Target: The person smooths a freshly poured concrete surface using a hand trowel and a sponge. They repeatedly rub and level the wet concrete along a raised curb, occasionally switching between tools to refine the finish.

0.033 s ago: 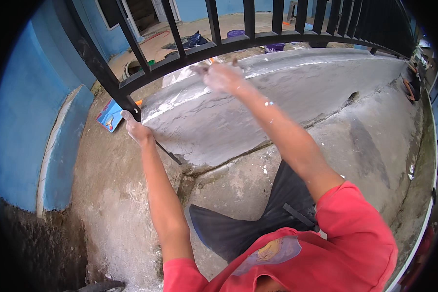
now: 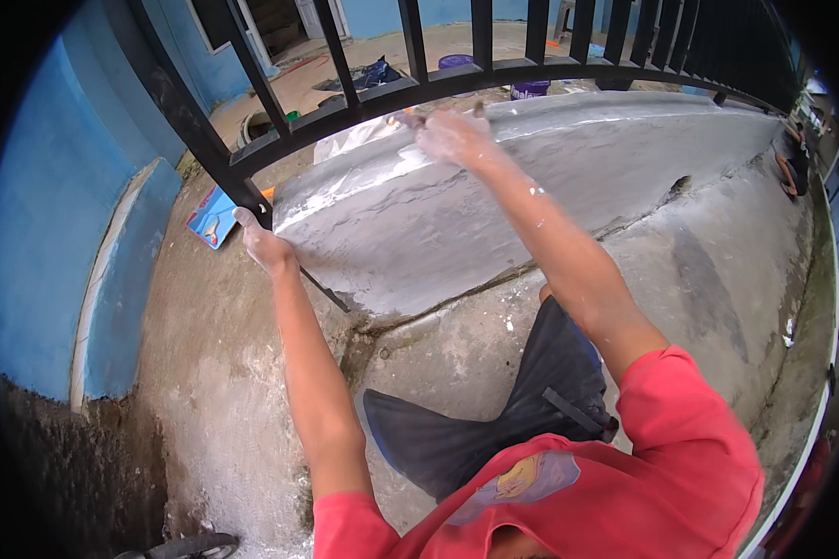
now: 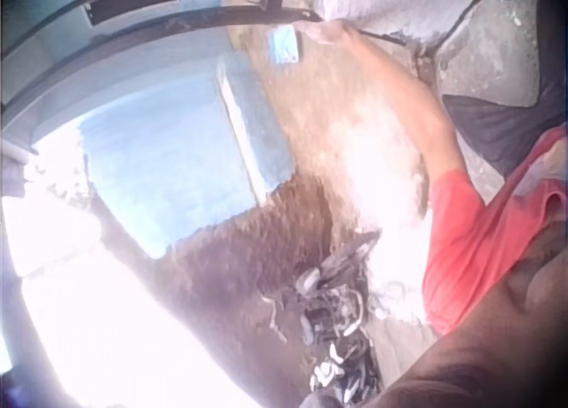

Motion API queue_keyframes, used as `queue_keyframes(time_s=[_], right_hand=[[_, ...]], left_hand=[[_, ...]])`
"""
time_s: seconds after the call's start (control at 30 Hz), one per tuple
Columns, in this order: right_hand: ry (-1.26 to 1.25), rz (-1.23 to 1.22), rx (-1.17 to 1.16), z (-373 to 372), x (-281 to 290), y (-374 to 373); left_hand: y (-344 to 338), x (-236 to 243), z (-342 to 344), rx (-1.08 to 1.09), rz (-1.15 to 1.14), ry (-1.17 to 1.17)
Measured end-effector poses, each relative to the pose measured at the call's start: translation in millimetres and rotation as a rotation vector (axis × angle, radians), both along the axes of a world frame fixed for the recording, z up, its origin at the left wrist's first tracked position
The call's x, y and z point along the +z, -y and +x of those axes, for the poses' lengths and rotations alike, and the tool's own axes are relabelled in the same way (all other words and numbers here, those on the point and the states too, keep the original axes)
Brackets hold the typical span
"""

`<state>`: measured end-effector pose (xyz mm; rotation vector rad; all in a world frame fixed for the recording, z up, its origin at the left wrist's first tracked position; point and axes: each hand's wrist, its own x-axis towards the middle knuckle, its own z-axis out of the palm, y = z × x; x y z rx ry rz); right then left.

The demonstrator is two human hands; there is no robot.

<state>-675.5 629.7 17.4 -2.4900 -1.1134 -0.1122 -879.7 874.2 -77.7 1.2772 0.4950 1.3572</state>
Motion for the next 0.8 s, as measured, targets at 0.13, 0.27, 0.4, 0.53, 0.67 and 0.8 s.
queue_keyframes(time_s=[0.13,0.27,0.4,0.53,0.67,0.8], right_hand=[[0.03,-0.169,0.148,-35.7,4.5,-49.2],[0.16,-0.051,0.288,-47.0,-10.9,-71.8],[0.067,-0.1,-0.061,42.0,-8.8,16.8],[0.07,-0.147,-0.079,19.3,10.1,19.6],[0.121,-0.125,0.17,-8.1,-6.9,-28.5],[0.167,0.096,-0.142,72.3,-19.9,65.4]], left_hand=[[-11.1,-5.7,16.1,0.187,0.063,-0.017],[1.3,0.9,26.2,0.059,0.029,0.001],[-7.7,-3.8,9.8,-0.097,-0.016,0.128],[-14.9,-11.7,15.8,-0.045,0.057,0.133],[-17.1,-10.6,26.9,-0.065,0.037,0.126],[-28.8,-16.8,23.2,-0.073,-0.052,0.138]])
